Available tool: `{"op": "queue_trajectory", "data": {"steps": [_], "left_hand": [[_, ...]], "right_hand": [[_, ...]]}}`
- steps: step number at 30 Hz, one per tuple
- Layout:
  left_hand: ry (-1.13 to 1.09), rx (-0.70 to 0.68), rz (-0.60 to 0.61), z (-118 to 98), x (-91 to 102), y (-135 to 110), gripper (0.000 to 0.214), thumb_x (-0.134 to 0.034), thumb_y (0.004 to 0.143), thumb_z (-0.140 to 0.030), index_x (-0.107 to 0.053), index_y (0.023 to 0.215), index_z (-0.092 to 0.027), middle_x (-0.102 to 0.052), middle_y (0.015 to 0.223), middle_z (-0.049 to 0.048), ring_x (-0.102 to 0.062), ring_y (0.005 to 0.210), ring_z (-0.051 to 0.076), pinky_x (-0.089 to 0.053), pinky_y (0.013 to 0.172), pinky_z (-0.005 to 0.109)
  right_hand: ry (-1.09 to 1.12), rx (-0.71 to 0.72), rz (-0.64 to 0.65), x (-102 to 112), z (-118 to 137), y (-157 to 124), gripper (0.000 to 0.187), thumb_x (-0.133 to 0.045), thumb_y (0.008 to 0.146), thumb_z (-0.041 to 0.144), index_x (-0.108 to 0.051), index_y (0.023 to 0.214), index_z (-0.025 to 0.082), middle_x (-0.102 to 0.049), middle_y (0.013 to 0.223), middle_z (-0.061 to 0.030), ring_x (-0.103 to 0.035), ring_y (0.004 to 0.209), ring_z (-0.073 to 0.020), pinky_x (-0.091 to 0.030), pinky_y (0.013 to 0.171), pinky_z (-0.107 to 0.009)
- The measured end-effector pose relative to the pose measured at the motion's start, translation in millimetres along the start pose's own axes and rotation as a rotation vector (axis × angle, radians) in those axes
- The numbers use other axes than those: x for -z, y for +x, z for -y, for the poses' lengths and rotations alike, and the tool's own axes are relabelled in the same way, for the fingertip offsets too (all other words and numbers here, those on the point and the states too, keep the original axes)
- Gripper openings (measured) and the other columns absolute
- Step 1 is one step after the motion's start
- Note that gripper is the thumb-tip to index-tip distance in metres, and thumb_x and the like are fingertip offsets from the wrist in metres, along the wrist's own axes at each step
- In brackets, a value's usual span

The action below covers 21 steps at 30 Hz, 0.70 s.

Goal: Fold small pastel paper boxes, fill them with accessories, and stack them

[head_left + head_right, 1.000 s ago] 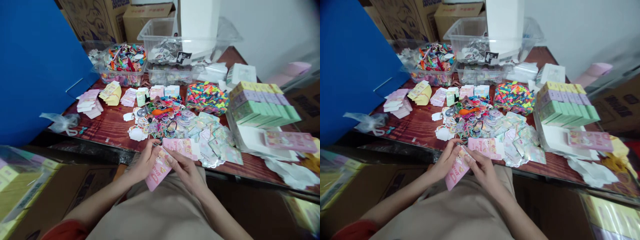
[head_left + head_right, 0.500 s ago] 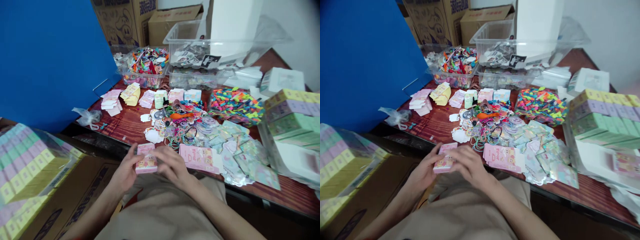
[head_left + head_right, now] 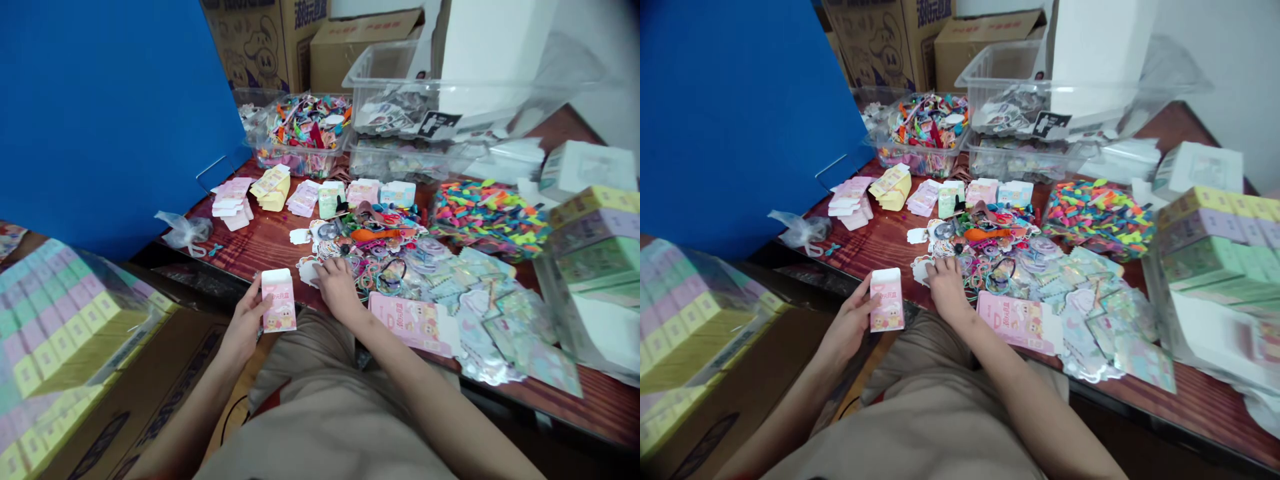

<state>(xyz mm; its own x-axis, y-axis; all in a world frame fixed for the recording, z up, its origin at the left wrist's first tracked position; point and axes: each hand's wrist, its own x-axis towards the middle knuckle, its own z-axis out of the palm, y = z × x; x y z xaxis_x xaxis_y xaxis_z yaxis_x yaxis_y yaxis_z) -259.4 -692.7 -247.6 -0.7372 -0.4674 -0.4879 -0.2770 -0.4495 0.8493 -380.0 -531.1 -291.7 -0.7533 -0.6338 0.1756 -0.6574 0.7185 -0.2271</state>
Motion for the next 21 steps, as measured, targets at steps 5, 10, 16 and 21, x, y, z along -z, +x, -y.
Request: {"op": "queue_trajectory", "data": {"steps": [5,10,16,21], "left_hand": [[0.037,-0.097,-0.01,8,-0.4,5,0.087,-0.085,0.062,-0.034,-0.051,0.141,-0.02,-0.07,0.115,0.0055,-0.067,0.087,0.016,-0.054,0.072,0.023],[0.087,-0.13,-0.116,8,-2.6,2,0.092,-0.08,0.063,-0.034,-0.041,0.146,-0.024,-0.067,0.086,-0.0012,-0.064,0.071,0.014,-0.05,0.062,0.023],[0.26,-0.148,-0.092,15,-3.4,3,0.083,-0.074,0.073,-0.047,-0.038,0.143,-0.022,-0.064,0.087,-0.0008,-0.063,0.074,0.014,-0.049,0.07,0.025],[0.54,-0.288,-0.029,18,-10.5,0,0.085,-0.08,0.069,-0.046,-0.039,0.138,-0.02,-0.064,0.118,0.0098,-0.065,0.1,0.022,-0.05,0.088,0.033]], "right_hand": [[-0.026,-0.059,0.06,5,0,7,0.028,-0.065,0.09,0.032,-0.069,0.11,0.013,-0.061,0.108,-0.0168,-0.047,0.104,-0.0304,-0.038,0.092,-0.043],[0.051,-0.073,0.07,10,-2,10,0.024,-0.068,0.088,0.029,-0.068,0.106,0.012,-0.062,0.109,-0.0155,-0.047,0.104,-0.0295,-0.038,0.091,-0.041],[0.221,-0.06,-0.041,5,-4,4,0.015,-0.067,0.087,0.02,-0.064,0.102,0.016,-0.069,0.102,-0.0104,-0.051,0.104,-0.028,-0.038,0.098,-0.041],[0.442,-0.104,-0.161,5,-11,-1,0.007,-0.066,0.087,0.02,-0.063,0.081,0.021,-0.071,0.084,-0.0062,-0.058,0.097,-0.0254,-0.043,0.094,-0.04]]}}
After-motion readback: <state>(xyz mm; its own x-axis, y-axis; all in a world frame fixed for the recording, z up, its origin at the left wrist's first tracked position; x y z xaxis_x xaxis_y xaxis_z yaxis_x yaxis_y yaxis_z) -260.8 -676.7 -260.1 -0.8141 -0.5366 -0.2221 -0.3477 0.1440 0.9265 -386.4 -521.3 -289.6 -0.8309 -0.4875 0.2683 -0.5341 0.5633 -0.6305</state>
